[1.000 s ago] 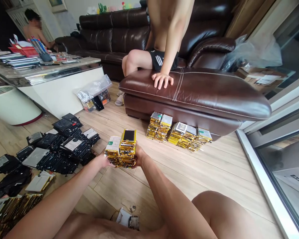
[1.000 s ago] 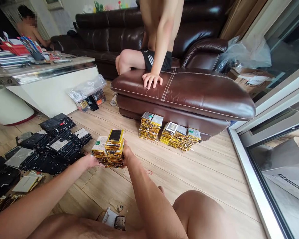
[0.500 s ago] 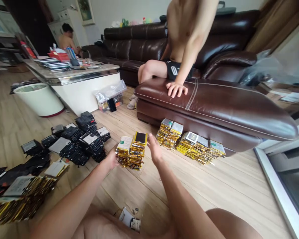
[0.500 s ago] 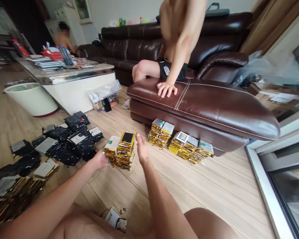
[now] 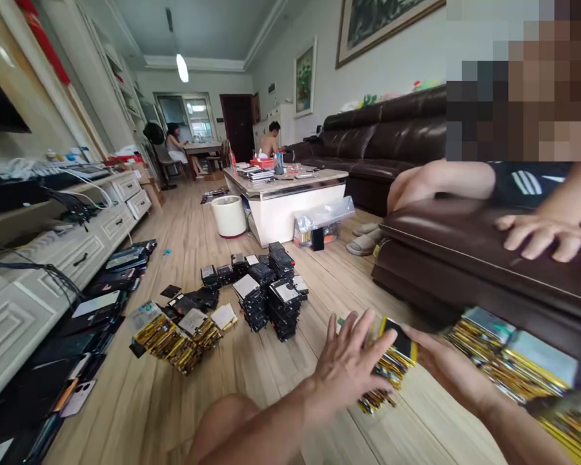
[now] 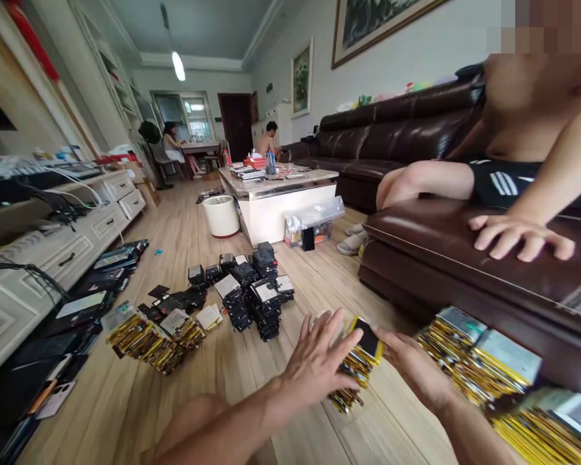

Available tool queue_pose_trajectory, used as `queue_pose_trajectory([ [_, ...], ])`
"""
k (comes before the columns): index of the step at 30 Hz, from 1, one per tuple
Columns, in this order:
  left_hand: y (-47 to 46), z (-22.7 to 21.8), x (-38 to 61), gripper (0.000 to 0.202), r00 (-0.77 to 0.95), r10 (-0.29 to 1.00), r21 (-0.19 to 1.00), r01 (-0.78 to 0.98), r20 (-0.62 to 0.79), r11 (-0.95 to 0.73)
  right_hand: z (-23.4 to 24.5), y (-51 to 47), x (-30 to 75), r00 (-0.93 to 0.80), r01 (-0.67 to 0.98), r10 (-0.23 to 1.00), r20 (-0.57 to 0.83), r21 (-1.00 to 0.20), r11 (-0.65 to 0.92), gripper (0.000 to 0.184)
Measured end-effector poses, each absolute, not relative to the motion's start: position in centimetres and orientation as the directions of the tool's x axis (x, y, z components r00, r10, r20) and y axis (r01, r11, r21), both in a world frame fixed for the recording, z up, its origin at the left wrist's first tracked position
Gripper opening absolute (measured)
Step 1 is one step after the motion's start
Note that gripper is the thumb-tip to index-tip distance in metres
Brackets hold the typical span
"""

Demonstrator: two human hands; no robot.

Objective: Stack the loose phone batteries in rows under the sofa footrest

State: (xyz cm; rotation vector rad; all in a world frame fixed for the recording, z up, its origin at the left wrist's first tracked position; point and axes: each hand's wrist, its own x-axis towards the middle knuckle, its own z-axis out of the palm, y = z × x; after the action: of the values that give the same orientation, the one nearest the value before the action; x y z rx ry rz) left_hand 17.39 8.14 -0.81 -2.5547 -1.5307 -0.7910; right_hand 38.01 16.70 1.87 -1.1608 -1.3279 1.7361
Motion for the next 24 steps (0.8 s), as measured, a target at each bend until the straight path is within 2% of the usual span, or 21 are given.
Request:
queue_pose_trajectory([
  [3, 8.6, 0.1, 17.6, 0.091, 0.454, 0.77, 0.186, 0.795, 0.447, -0.577, 2.9, 15.8, 37.9, -0.422, 0.04, 0.88, -0.219, -0.974, -0.223, 0.046],
  [7, 8.8, -0.2, 17.6, 0.076, 0.437, 0.772, 0.21, 0.791, 0.462, -0.574, 3.1, 15.5, 37.8, -0.456, -0.008, 0.871, -0.181, -0.978, -0.208, 0.052],
  [11, 8.9, -1.2, 17.2, 0.075, 0.436, 0.718, 0.189, 0.769, 0.543, -0.611, 2.9, 15.5, 38.1, -0.465, -0.023, 0.867, -0.177, -0.977, -0.212, 0.053],
  [16, 8.9, -1.2, 17.4, 0.076, 0.415, 0.678, 0.226, 0.728, 0.607, -0.647, 2.7, 15.0, 37.7, -0.441, 0.003, 0.872, -0.21, -0.973, -0.233, 0.057],
  [18, 8.7, -0.8, 17.5, 0.079, 0.409, 0.694, 0.246, 0.728, 0.593, -0.64, 2.3, 14.6, 37.4, -0.385, -0.071, 0.9, -0.204, -0.966, -0.249, 0.061],
  [21, 8.2, -0.1, 16.9, 0.089, 0.378, 0.722, 0.32, 0.71, 0.579, -0.628, 0.7, 13.1, 37.6, -0.17, -0.219, 0.952, -0.253, -0.932, -0.287, 0.068],
  [24, 7.7, -0.3, 14.9, 0.086, 0.166, 0.788, 0.528, 0.66, 0.592, -0.535, -3.0, 10.1, 37.8, 0.008, -0.265, 0.902, -0.431, -0.871, -0.414, 0.078],
])
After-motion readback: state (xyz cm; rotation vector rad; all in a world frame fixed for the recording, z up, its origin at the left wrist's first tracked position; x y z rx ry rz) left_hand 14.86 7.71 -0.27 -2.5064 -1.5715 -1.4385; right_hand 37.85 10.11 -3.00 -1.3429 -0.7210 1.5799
